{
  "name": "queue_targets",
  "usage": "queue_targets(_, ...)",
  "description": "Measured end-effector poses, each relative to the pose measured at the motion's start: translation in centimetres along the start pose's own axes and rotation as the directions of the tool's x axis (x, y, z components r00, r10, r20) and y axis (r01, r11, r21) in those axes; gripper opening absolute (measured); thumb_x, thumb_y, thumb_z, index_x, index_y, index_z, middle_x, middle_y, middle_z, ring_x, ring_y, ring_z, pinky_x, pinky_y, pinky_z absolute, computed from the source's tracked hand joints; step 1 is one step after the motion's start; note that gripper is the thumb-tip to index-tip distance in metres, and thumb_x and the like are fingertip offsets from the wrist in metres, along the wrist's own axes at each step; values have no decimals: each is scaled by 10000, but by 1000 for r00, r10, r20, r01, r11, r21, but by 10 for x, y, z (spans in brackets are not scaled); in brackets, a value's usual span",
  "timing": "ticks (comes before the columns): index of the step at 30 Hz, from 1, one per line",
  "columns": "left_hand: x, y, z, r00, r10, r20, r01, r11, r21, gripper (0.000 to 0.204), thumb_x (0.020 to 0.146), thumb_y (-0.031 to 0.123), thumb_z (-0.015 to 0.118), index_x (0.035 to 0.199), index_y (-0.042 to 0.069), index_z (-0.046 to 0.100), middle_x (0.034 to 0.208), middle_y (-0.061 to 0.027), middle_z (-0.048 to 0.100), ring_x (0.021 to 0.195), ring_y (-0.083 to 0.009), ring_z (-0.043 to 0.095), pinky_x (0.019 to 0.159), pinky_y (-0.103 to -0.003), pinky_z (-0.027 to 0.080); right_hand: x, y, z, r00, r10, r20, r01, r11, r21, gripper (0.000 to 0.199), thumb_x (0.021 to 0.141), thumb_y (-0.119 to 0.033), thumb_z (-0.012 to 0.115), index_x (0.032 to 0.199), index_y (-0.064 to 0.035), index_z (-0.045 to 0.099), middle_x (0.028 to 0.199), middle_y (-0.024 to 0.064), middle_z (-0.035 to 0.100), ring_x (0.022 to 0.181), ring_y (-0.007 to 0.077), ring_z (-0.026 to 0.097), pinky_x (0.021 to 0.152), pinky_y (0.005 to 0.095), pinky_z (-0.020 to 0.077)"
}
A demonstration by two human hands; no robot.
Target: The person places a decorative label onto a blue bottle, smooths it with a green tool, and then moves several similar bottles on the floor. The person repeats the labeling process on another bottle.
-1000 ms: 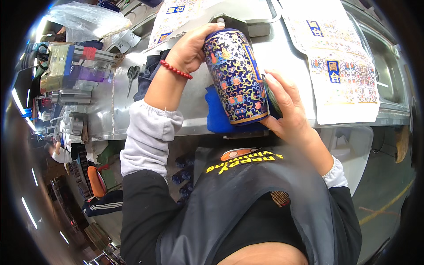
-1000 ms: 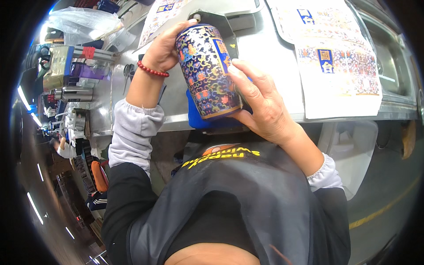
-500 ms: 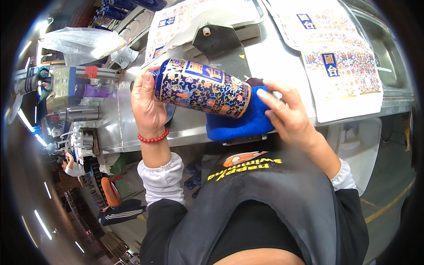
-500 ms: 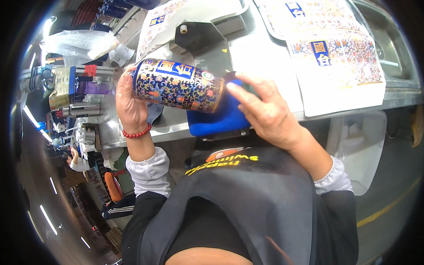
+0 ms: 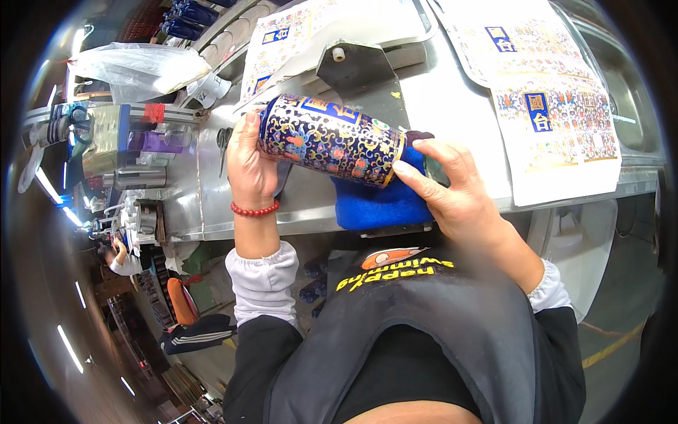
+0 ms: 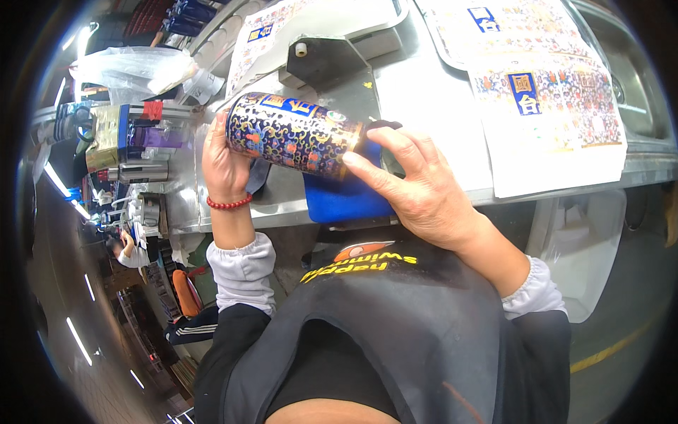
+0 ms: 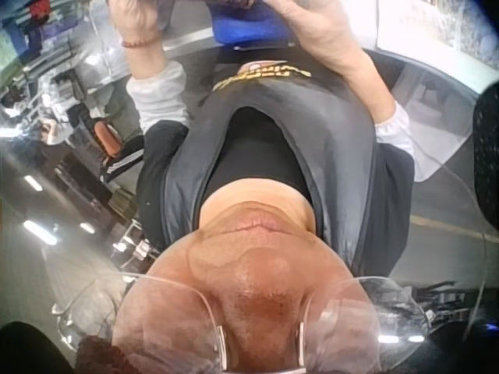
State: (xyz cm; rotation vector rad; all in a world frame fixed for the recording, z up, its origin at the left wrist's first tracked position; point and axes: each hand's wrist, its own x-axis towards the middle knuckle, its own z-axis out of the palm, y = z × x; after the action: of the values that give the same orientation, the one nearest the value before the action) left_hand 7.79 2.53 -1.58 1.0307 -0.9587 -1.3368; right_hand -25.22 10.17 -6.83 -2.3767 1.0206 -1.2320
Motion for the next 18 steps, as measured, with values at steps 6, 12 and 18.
queue_targets(6,4,-1,4,999,-28,-16,28,1000,-14,332,1069,257,529,1214,-30,613,1121,-148,721,950,-222,731,804,-358,616,2,1,3,997,5,-77,-6,1000,-15,552,758,-23,683,1290,-169,678,1344,144,528,1175,345,538,968,436,479)
queue_targets(12,7,-1,3,999,-39,20,39,999,-17,401,1099,248,452,1314,-76,548,1257,-194,673,1117,-267,684,963,-415,563,4,3,3,999,-14,-35,12,998,-55,547,757,-37,681,1286,-178,685,1345,129,527,1188,346,528,965,437,481)
queue_targets(18,10,-2,4,999,-28,35,28,1000,-10,397,1103,235,440,1316,-82,549,1268,-193,668,1135,-262,673,994,-406,544,4,2,3,1000,-27,-11,26,999,-40,514,762,-49,678,1257,-187,700,1341,113,531,1178,346,528,965,438,482)
